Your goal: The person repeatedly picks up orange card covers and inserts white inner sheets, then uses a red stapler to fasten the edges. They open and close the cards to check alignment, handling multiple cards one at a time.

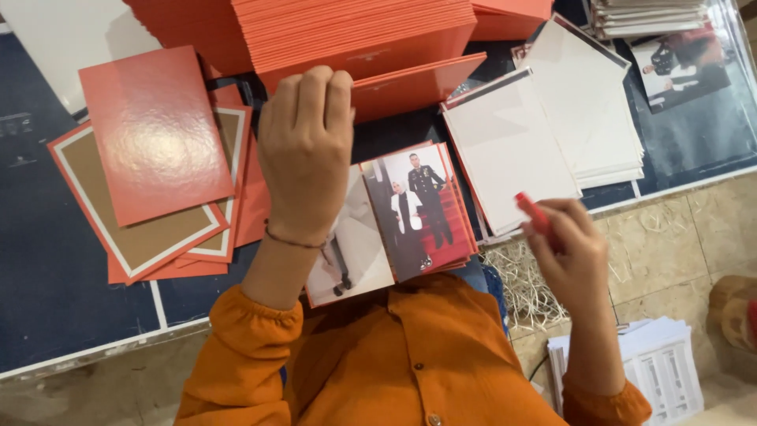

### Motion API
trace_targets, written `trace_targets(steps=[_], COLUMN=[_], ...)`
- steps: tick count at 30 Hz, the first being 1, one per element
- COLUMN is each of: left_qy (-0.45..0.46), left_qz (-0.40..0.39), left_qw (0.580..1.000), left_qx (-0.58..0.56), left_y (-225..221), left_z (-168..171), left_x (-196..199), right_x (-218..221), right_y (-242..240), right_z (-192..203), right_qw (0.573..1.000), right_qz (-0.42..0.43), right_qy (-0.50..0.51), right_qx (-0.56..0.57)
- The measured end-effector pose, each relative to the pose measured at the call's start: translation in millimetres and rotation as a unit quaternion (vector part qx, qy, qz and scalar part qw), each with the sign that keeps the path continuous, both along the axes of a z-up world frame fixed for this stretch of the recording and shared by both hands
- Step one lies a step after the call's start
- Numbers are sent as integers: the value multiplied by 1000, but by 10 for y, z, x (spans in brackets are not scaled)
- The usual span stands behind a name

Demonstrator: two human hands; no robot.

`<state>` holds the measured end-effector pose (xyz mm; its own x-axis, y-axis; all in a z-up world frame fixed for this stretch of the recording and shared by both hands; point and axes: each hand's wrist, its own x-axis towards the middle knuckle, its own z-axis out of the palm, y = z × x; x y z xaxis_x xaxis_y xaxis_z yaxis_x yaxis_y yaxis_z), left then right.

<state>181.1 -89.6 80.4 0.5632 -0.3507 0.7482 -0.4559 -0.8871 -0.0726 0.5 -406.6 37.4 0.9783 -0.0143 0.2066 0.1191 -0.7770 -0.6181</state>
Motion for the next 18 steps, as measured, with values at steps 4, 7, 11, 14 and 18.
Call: trace_targets(steps=[4,7,11,14,18], left_qy=[-32,-42,-57,-11,103], left_qz=[42,63,71,-11,-120], left_qw=[995,992,988,995,986], left_qx=[80,101,127,98,43], left_y=[8,-25,-83,78,253], left_z=[-101,-41,-213,-203,144], left_x=[144,230,343,369,42], right_x=[-41,-57,-71,-40,-7], right_y=[-250,-393,-486,-447,-462], right_z=[95,73,-113,-226,-364], right_qw=[997,995,987,963,937], right_qz=[-51,-42,-3,32,63], right_qy=[-54,-58,-22,-23,-38], right_qx=[-38,-76,-158,-268,-340])
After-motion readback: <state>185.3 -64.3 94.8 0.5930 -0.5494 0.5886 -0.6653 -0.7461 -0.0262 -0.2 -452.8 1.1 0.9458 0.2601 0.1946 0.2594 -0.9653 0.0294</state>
